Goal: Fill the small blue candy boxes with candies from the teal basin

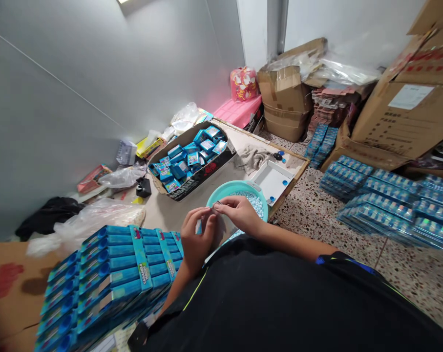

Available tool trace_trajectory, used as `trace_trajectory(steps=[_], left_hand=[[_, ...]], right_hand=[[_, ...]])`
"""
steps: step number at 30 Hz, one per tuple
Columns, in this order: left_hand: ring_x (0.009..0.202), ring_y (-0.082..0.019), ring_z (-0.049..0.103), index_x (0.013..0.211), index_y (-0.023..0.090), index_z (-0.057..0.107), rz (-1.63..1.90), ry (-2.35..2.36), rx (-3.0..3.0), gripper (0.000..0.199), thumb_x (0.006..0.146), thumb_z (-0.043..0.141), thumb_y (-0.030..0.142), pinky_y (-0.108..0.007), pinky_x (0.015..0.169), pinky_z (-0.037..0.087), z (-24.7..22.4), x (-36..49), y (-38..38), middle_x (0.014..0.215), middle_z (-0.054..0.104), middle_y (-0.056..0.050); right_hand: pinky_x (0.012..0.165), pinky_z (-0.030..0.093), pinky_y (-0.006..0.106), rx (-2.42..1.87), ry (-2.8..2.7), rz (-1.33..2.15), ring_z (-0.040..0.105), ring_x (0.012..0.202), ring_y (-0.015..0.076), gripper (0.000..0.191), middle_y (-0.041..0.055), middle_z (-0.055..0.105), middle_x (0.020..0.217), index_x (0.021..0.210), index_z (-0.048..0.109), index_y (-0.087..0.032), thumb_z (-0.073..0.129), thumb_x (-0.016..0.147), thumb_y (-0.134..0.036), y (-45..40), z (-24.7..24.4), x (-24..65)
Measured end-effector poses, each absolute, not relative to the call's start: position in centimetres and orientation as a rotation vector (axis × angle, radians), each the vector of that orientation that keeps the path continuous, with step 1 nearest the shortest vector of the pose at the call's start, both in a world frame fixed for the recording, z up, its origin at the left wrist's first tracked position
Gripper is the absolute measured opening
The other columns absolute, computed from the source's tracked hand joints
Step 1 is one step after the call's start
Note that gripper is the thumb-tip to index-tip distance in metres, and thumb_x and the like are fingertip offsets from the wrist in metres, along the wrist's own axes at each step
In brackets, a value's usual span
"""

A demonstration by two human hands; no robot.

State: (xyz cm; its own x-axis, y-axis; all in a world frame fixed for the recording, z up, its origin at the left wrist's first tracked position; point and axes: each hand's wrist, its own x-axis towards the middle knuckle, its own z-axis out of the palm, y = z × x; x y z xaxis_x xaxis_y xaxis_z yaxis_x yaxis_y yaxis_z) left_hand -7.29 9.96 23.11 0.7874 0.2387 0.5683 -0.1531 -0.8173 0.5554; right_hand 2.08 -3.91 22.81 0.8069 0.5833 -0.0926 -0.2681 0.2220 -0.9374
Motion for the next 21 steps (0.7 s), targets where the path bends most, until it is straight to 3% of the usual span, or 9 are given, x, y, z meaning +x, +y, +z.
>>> trace_trajectory(steps=[5, 21], left_hand=[[0.088, -0.017, 0.069, 0.093, 0.018, 0.071, 0.866, 0.126, 2.308, 0.008, 0.091, 0.069, 0.025, -0.032, 0.083, 0.058, 23.6, -6.9, 9.8, 0.092, 0.071, -0.005], [0.106, -0.024, 0.067, 0.113, 0.022, 0.072, 1.202, -0.199, 2.578, 0.030, 0.084, 0.075, 0.016, -0.043, 0.092, 0.058, 22.7, -7.6, 10.1, 0.105, 0.074, -0.009]], right_hand=[[0.076, 0.050, 0.031, -1.193, -0.298, 0.603, 0.064, 0.079, 0.0173, 0.026, 0.0030, 0.074, 0.080, 0.076, 0.076, -0.019, 0.076, 0.075, -0.045, -3.7, 22.8, 1.9], [0.078, 0.050, 0.031, -1.160, -0.288, 0.599, 0.064, 0.078, 0.0163, 0.026, 0.0025, 0.074, 0.080, 0.075, 0.076, -0.019, 0.076, 0.076, -0.045, -3.9, 22.5, 1.9]])
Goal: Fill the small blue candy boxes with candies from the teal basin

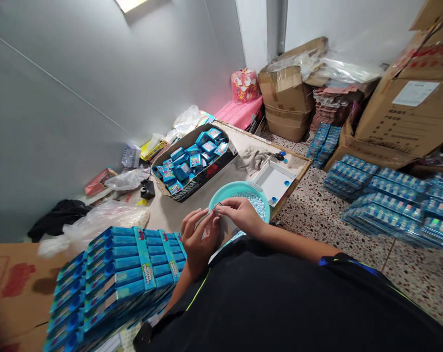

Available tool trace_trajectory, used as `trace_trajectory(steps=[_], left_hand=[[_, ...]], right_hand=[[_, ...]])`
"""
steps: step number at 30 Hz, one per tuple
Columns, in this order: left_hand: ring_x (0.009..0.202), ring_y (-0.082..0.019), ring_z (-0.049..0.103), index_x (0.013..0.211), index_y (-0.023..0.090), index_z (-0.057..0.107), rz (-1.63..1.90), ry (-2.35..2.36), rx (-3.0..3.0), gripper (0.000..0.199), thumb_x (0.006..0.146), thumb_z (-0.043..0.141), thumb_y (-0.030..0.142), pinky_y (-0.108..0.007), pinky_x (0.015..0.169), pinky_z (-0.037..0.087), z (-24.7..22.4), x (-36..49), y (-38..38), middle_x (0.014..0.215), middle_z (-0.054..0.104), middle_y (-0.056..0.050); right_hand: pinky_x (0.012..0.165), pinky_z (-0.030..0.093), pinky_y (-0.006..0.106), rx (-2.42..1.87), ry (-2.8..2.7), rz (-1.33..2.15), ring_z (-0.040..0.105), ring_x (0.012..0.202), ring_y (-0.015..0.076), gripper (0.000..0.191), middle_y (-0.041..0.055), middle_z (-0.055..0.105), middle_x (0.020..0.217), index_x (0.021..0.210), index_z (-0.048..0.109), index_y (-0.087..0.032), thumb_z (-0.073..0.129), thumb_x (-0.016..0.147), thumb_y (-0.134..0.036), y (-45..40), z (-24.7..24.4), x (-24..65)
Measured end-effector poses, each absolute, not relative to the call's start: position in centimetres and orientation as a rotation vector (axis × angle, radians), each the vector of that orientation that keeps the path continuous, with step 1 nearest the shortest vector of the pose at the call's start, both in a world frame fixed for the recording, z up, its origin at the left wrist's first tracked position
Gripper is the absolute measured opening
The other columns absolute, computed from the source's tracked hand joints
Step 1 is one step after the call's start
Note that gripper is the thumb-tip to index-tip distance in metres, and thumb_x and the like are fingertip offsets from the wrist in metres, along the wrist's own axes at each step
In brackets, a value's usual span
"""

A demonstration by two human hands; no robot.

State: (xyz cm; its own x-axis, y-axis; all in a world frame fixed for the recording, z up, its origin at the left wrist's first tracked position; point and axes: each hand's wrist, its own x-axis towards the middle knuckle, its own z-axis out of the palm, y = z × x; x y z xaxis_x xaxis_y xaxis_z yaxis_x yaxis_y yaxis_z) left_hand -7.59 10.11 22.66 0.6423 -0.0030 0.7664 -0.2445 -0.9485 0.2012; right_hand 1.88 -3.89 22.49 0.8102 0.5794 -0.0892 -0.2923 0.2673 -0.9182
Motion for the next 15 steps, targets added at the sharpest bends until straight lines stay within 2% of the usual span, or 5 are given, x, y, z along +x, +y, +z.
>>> trace_trajectory(steps=[15], left_hand=[[0.100, -0.023, 0.069, 0.115, 0.024, 0.072, 1.193, -0.255, 2.608, 0.034, 0.084, 0.075, 0.013, -0.041, 0.088, 0.059, 21.83, -7.89, 10.19, 0.102, 0.075, -0.007]], right_hand=[[0.074, 0.049, 0.030, -1.153, -0.293, 0.600, 0.063, 0.077, 0.0166, 0.025, 0.0032, 0.074, 0.078, 0.075, 0.077, -0.019, 0.076, 0.077, -0.044, -4.26, 22.48, 1.72]])
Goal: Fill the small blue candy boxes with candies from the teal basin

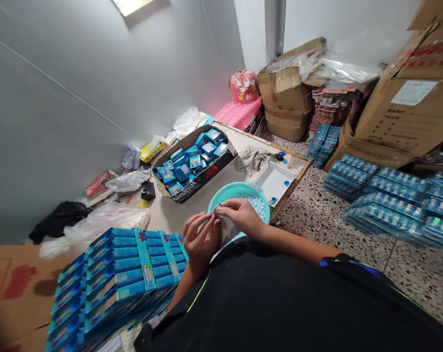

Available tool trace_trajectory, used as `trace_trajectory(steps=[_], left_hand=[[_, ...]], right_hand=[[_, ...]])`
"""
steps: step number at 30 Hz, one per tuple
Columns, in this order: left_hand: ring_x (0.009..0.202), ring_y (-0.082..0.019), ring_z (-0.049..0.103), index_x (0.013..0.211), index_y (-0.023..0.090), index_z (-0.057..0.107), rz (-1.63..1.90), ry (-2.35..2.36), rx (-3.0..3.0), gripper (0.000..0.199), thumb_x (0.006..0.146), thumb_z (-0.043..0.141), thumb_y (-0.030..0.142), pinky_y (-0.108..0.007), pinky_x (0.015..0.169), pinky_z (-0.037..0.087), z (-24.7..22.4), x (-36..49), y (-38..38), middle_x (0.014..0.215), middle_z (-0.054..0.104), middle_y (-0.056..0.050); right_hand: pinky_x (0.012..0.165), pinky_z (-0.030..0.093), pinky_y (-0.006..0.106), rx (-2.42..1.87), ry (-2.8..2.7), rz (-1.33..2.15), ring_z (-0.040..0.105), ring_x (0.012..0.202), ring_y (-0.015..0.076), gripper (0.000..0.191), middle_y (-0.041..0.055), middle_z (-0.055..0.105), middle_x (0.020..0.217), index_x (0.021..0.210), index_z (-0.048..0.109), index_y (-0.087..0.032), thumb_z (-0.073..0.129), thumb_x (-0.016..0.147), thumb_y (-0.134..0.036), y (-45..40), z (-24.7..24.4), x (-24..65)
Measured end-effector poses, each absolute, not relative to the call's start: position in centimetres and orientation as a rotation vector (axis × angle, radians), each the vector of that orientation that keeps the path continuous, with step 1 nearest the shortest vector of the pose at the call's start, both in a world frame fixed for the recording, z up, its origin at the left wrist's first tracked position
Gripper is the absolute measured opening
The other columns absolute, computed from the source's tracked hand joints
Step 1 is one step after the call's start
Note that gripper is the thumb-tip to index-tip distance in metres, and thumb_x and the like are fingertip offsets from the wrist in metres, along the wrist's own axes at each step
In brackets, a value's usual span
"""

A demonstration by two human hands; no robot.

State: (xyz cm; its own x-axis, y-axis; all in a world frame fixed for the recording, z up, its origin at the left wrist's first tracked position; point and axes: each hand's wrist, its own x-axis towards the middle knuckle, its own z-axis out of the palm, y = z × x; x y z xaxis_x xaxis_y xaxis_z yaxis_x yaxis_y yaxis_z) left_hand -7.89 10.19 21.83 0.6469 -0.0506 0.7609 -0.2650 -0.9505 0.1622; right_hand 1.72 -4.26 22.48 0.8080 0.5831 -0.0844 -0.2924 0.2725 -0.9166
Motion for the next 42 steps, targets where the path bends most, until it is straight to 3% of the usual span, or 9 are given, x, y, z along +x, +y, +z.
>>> trace_trajectory(steps=[12, 16, 20, 25, 29, 31, 34, 39, 42], left_hand=[[0.099, -0.022, 0.069, 0.110, 0.023, 0.070, 1.101, -0.294, 2.601, 0.029, 0.083, 0.077, 0.017, -0.040, 0.089, 0.057, 21.9, -8.1, 10.0, 0.106, 0.077, -0.007], [0.095, -0.020, 0.069, 0.105, 0.021, 0.068, 0.967, -0.068, 2.439, 0.019, 0.087, 0.074, 0.022, -0.038, 0.086, 0.057, 22.6, -7.9, 9.3, 0.100, 0.075, -0.006], [0.090, -0.018, 0.070, 0.109, 0.021, 0.067, 0.804, 0.177, 2.294, 0.024, 0.088, 0.074, 0.028, -0.036, 0.085, 0.056, 23.1, -7.4, 9.1, 0.095, 0.073, -0.004], [0.086, -0.018, 0.069, 0.107, 0.021, 0.070, 0.825, 0.107, 2.324, 0.018, 0.090, 0.071, 0.025, -0.036, 0.082, 0.056, 23.0, -7.0, 9.1, 0.089, 0.073, -0.003], [0.087, -0.016, 0.071, 0.098, 0.021, 0.070, 0.975, -0.092, 2.380, 0.010, 0.092, 0.066, 0.015, -0.042, 0.099, 0.055, 22.9, -7.7, 8.5, 0.090, 0.075, -0.002], [0.090, -0.015, 0.073, 0.099, 0.021, 0.069, 0.999, -0.138, 2.301, 0.013, 0.091, 0.065, 0.012, -0.042, 0.101, 0.057, 23.1, -8.5, 8.2, 0.093, 0.075, -0.002], [0.090, -0.015, 0.073, 0.099, 0.021, 0.069, 1.043, -0.016, 2.132, 0.015, 0.088, 0.069, 0.010, -0.035, 0.090, 0.062, 24.2, -10.5, 7.9, 0.092, 0.075, -0.002], [0.083, -0.016, 0.074, 0.091, 0.019, 0.069, 1.271, 0.556, 1.804, 0.010, 0.084, 0.076, 0.020, -0.031, 0.079, 0.063, 27.7, -15.2, 10.1, 0.087, 0.071, -0.001], [0.078, -0.015, 0.075, 0.098, 0.019, 0.069, 1.389, 0.867, 1.613, 0.026, 0.077, 0.083, 0.027, -0.026, 0.074, 0.062, 29.4, -18.0, 12.6, 0.092, 0.074, -0.002]], right_hand=[[0.078, 0.051, 0.033, -1.168, -0.257, 0.618, 0.065, 0.080, 0.0178, 0.025, 0.0038, 0.075, 0.083, 0.079, 0.077, -0.020, 0.075, 0.076, -0.044, -4.3, 22.3, 1.9], [0.079, 0.051, 0.032, -1.176, -0.257, 0.609, 0.066, 0.082, 0.0182, 0.025, 0.0041, 0.075, 0.083, 0.079, 0.078, -0.019, 0.075, 0.077, -0.044, -4.2, 22.1, 1.9], [0.074, 0.050, 0.030, -1.177, -0.264, 0.611, 0.066, 0.078, 0.0176, 0.026, 0.0035, 0.075, 0.080, 0.079, 0.078, -0.019, 0.075, 0.077, -0.044, -4.0, 21.7, 2.0], [0.080, 0.052, 0.033, -1.183, -0.283, 0.592, 0.068, 0.083, 0.0199, 0.029, 0.0045, 0.077, 0.084, 0.079, 0.078, -0.019, 0.077, 0.076, -0.048, -4.2, 21.6, 1.9], [0.082, 0.053, 0.034, -1.243, -0.282, 0.581, 0.068, 0.085, 0.0214, 0.030, 0.0052, 0.077, 0.086, 0.082, 0.078, -0.019, 0.078, 0.076, -0.049, -4.4, 21.0, 1.5], [0.073, 0.053, 0.031, -1.277, -0.255, 0.605, 0.067, 0.078, 0.0199, 0.033, 0.0049, 0.076, 0.083, 0.083, 0.078, -0.018, 0.079, 0.076, -0.050, -4.3, 19.9, 1.7], [0.065, 0.049, 0.028, -1.326, -0.197, 0.607, 0.063, 0.070, 0.0170, 0.040, 0.0041, 0.073, 0.081, 0.088, 0.077, -0.016, 0.079, 0.074, -0.053, -4.1, 16.7, 2.9], [0.067, 0.053, 0.032, -1.658, -0.033, 0.522, 0.064, 0.075, 0.0219, 0.046, 0.0089, 0.071, 0.084, 0.097, 0.073, -0.011, 0.072, 0.070, -0.049, -6.5, 9.0, 6.5], [0.076, 0.056, 0.041, -2.018, -0.198, 0.452, 0.067, 0.088, 0.0291, 0.052, 0.0134, 0.069, 0.094, 0.114, 0.068, -0.010, 0.066, 0.069, -0.035, -8.6, 6.1, 8.5]])
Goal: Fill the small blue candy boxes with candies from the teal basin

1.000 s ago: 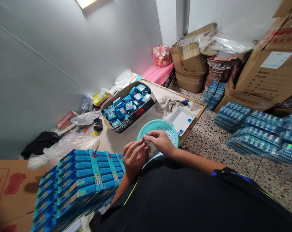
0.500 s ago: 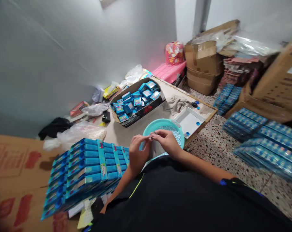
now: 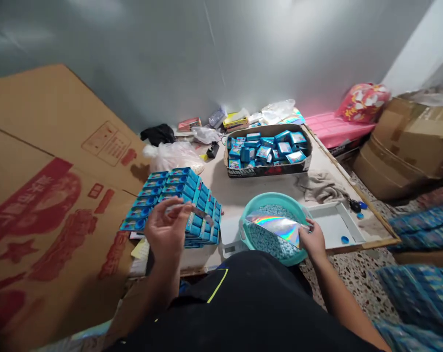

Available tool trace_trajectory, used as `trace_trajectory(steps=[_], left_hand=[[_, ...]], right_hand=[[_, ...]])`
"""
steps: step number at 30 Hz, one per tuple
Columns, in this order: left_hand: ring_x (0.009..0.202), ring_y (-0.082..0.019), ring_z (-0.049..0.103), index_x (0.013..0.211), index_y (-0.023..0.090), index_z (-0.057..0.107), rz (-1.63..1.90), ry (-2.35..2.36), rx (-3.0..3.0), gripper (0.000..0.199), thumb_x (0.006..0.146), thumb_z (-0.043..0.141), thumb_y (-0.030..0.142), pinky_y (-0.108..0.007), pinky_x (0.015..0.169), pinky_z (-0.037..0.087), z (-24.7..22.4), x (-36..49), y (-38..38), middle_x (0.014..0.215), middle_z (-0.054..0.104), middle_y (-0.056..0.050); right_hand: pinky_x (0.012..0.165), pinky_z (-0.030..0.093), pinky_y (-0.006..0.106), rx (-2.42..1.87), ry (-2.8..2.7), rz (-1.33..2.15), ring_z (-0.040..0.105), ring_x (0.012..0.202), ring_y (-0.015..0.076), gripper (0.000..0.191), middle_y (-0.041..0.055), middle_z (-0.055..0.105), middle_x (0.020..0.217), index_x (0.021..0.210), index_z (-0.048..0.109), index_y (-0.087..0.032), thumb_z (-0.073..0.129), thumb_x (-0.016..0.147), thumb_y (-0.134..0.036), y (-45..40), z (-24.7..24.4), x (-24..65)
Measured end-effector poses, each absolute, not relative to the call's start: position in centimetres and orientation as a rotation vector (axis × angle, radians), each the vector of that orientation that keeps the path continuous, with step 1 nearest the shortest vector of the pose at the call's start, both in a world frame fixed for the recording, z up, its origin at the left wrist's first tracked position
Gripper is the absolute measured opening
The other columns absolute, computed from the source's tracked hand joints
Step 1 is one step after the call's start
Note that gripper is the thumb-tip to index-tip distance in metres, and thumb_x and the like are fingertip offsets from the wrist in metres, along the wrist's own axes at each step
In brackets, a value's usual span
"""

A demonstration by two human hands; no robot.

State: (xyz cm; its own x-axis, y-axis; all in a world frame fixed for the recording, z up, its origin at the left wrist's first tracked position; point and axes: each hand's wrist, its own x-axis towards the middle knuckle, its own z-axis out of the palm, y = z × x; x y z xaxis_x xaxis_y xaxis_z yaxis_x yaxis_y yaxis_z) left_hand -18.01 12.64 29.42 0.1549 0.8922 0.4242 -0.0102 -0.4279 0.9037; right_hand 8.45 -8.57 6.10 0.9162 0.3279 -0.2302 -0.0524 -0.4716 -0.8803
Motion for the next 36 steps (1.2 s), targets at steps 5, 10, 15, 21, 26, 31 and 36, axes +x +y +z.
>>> trace_trajectory(steps=[5, 10, 15, 21, 26, 31, 36], left_hand=[[0.082, -0.017, 0.076, 0.114, 0.016, 0.068, 1.499, 1.069, 1.435, 0.053, 0.067, 0.088, 0.031, -0.028, 0.078, 0.063, 30.2, -21.1, 15.4, 0.093, 0.077, -0.006], [0.081, -0.019, 0.076, 0.112, 0.014, 0.066, 1.535, 1.116, 1.387, 0.053, 0.067, 0.086, 0.034, -0.033, 0.081, 0.063, 29.9, -22.0, 16.5, 0.089, 0.078, -0.007], [0.080, -0.020, 0.076, 0.106, 0.014, 0.067, 1.524, 1.151, 1.399, 0.049, 0.066, 0.086, 0.036, -0.033, 0.080, 0.063, 29.6, -22.1, 18.4, 0.087, 0.078, -0.008], [0.081, -0.021, 0.076, 0.097, 0.016, 0.068, 1.500, 1.251, 1.510, 0.039, 0.070, 0.081, 0.040, -0.033, 0.079, 0.061, 29.6, -22.5, 20.5, 0.086, 0.077, -0.008], [0.076, -0.020, 0.073, 0.069, 0.020, 0.063, 1.374, 1.483, 1.766, 0.023, 0.076, 0.074, 0.039, -0.031, 0.075, 0.057, 29.3, -23.1, 21.5, 0.077, 0.075, -0.006], [0.080, -0.021, 0.072, 0.067, 0.022, 0.062, 1.230, 1.625, 1.917, 0.021, 0.080, 0.070, 0.037, -0.032, 0.080, 0.053, 28.5, -23.5, 21.9, 0.076, 0.075, -0.004], [0.078, -0.022, 0.069, 0.069, 0.022, 0.062, 1.130, 1.702, 1.923, 0.017, 0.081, 0.067, 0.032, -0.033, 0.079, 0.052, 28.1, -23.7, 21.9, 0.076, 0.073, -0.004]], right_hand=[[0.103, 0.047, 0.053, -2.129, -0.972, 0.091, 0.059, 0.118, 0.0344, 0.042, 0.0212, 0.059, 0.129, 0.122, 0.066, -0.014, 0.051, 0.083, -0.025, -4.7, 9.6, 8.4], [0.091, 0.055, 0.043, -1.506, -1.191, 0.568, 0.068, 0.101, 0.0254, 0.034, 0.0126, 0.070, 0.113, 0.125, 0.062, -0.021, 0.051, 0.097, -0.038, 5.7, 19.6, 1.3], [0.061, 0.050, 0.028, -1.077, -1.290, 0.997, 0.064, 0.071, 0.0155, 0.056, 0.0031, 0.067, 0.097, 0.139, 0.051, -0.025, 0.067, 0.090, -0.048, 13.7, 24.7, -6.2], [0.059, 0.045, 0.028, -0.865, -1.073, 0.948, 0.058, 0.061, 0.0147, 0.020, -0.0033, 0.054, 0.069, 0.096, 0.061, -0.021, 0.063, 0.089, -0.040, 17.8, 23.9, -9.2], [0.058, 0.042, 0.029, -0.824, -1.049, 1.043, 0.053, 0.056, 0.0147, 0.029, -0.0082, 0.049, 0.063, 0.107, 0.049, -0.024, 0.064, 0.086, -0.038, 18.6, 22.1, -9.3], [0.055, 0.040, 0.028, -0.898, -1.054, 1.111, 0.051, 0.056, 0.0159, 0.032, -0.0065, 0.052, 0.064, 0.102, 0.044, -0.027, 0.065, 0.086, -0.045, 19.4, 20.1, -9.3], [0.056, 0.042, 0.028, -0.816, -1.031, 1.123, 0.050, 0.057, 0.0156, 0.039, -0.0055, 0.049, 0.067, 0.096, 0.042, -0.027, 0.065, 0.086, -0.057, 19.6, 19.1, -9.8]])
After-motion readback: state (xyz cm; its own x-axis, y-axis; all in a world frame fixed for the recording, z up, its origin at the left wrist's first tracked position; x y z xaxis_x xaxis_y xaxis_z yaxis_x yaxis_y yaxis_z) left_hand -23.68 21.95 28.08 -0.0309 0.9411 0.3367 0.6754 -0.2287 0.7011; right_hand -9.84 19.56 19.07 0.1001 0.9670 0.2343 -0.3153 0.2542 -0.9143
